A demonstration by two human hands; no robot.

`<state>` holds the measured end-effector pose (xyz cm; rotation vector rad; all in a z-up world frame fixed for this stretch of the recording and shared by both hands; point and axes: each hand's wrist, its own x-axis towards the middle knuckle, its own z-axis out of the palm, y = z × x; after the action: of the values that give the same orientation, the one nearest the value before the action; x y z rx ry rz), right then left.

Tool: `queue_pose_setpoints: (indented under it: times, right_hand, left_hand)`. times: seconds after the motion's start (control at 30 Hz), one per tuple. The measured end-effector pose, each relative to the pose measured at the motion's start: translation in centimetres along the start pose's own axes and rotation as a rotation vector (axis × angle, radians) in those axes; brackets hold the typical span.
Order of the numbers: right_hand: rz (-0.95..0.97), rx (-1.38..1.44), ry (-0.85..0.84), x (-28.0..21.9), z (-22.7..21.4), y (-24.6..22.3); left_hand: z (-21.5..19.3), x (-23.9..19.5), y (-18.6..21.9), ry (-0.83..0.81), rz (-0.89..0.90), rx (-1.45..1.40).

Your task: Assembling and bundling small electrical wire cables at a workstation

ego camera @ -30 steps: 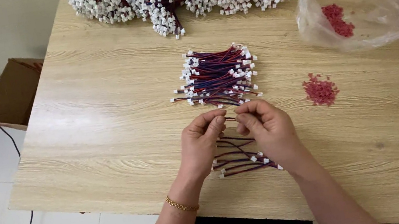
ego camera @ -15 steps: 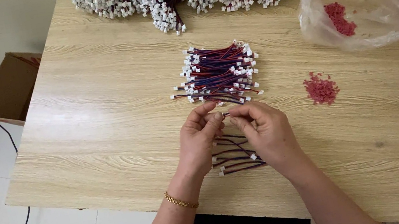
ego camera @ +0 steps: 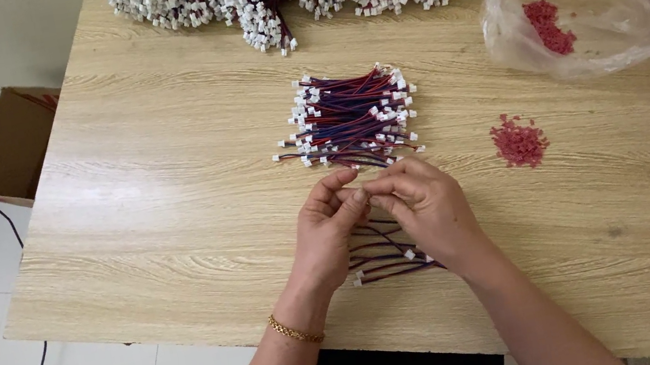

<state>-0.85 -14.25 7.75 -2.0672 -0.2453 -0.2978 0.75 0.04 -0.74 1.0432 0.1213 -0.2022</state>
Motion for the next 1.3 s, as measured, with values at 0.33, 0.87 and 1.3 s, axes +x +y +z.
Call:
queue_pose_setpoints:
  times: [0.33,0.87,1.3]
  right_hand:
    - [0.061,0.157,0.012,-0.1,0.1,0.2]
    - [0.271,0.344,-0.072,-0.6,0.2,1.8]
    - [0.252,0.284,-0.13,-0.1,-1.1,-0.6]
  left_hand:
    - [0.1,-0.1,0.6,-0.04,-0.044,-0.048]
    - [0.3,-0.6,1.9,-0.051,-0.099,-0.121]
    - [0.6,-0.9,2.8,-0.106,-0.098,-0.167]
